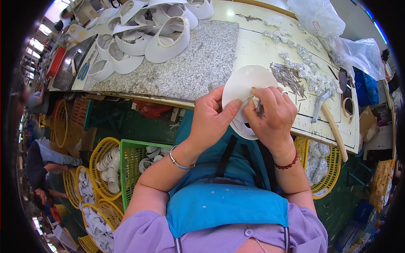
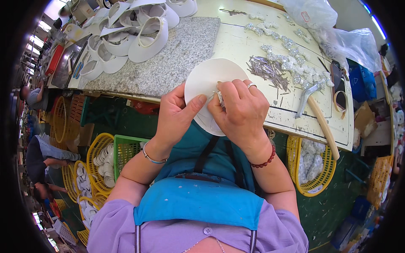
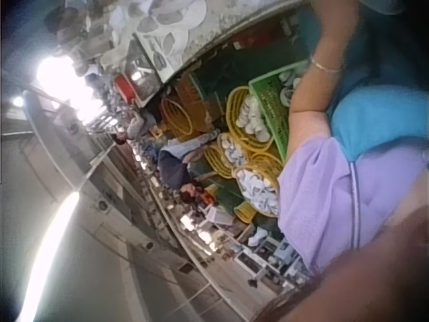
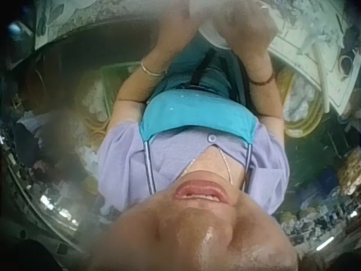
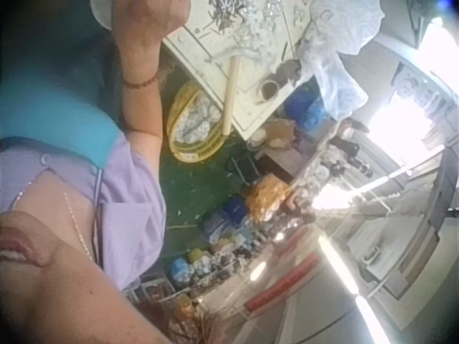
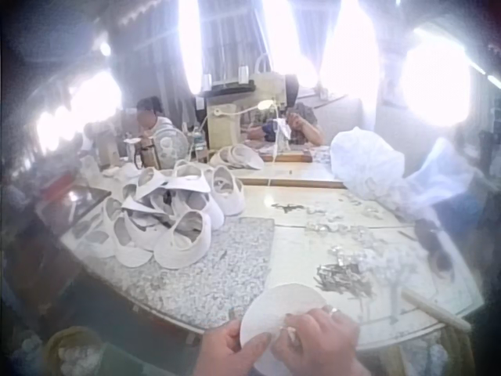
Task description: The recorder is using a hammer to secure components on white shoe uppers at a manufacturing workstation.
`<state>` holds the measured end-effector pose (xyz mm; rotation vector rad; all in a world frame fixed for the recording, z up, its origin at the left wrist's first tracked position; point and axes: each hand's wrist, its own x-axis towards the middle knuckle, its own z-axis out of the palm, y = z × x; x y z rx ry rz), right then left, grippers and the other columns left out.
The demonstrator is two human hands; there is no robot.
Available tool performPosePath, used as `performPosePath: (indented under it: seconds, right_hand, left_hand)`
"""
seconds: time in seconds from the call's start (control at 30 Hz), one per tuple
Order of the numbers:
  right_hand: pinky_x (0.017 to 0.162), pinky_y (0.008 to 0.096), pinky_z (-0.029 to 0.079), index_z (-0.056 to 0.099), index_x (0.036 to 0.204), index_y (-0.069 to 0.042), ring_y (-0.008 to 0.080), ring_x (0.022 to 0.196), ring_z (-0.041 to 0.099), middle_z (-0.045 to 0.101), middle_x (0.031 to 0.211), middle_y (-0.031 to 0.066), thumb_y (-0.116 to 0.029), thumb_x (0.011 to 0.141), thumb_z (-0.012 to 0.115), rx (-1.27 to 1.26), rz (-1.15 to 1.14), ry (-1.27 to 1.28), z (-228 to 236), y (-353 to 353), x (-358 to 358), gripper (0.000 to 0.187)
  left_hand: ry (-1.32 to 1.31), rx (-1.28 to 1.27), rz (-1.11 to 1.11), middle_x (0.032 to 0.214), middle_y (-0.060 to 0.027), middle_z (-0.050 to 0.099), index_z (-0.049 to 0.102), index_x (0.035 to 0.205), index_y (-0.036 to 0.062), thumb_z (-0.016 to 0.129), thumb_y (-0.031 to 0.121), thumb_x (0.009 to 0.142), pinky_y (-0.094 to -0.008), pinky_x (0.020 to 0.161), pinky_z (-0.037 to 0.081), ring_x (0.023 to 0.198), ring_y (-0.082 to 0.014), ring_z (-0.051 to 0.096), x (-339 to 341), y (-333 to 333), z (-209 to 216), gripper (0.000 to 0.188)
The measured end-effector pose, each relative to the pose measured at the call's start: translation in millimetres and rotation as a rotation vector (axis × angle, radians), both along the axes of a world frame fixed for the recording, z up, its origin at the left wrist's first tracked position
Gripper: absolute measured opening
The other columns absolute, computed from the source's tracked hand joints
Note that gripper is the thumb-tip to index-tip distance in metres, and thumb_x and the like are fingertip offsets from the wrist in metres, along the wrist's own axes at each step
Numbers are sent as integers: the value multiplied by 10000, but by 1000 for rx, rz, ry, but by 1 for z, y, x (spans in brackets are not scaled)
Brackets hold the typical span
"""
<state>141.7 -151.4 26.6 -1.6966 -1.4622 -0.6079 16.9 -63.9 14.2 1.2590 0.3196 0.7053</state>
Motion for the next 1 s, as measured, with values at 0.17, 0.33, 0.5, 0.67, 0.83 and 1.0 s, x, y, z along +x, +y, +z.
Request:
performPosePath:
  seconds: [0.17, 0.33, 0.5, 0.67, 0.83, 1.0]
  right_hand:
    - [467, 343, 381, 555, 785, -60, 252, 530, 485, 491, 622, 68, -62, 636, 651, -5, -14, -21, 1, 0, -1, 178]
    - [461, 338, 369, 553, 781, -62, 245, 529, 468, 469, 621, 64, -63, 635, 658, 6, -27, -31, 2, -1, -3, 179]
    - [464, 336, 367, 558, 792, -63, 243, 531, 463, 461, 619, 61, -69, 634, 670, 22, -34, -37, 0, -2, -2, 194]
    - [466, 335, 367, 558, 797, -64, 241, 533, 466, 465, 623, 60, -74, 637, 677, 34, -40, -22, 1, -2, -3, 200]
    - [479, 338, 381, 556, 808, -59, 246, 545, 480, 473, 629, 65, -64, 644, 681, 28, -44, -1, 1, -2, -3, 206]
    - [488, 351, 393, 551, 815, -51, 257, 551, 486, 472, 632, 75, -48, 644, 680, 50, -36, -10, -1, 0, -4, 214]
  left_hand:
    - [3, 57, 41, 928, -35, 659, 594, 1104, -34, 588, 120, 918, -191, 655, 471, 779, -29, 564, -1, -6, -1, 241]
    - [33, 127, 82, 890, -14, 656, 608, 1097, -30, 588, 132, 923, -185, 632, 454, 754, -16, 539, -2, -9, -1, 239]
    - [32, 151, 91, 864, -5, 653, 611, 1103, -34, 587, 138, 925, -189, 623, 453, 737, -15, 530, -3, -11, -3, 249]
    - [22, 181, 94, 857, -2, 652, 623, 1086, -36, 588, 138, 925, -190, 624, 453, 736, -16, 529, -4, -12, -1, 240]
    - [20, 210, 83, 903, -22, 657, 608, 1126, -47, 572, 113, 928, -192, 671, 458, 785, -29, 545, -6, -14, -3, 257]
    - [12, 338, 144, 956, -109, 680, 593, 1166, -38, 529, 112, 929, -245, 744, 476, 844, -92, 592, -8, -22, -2, 287]
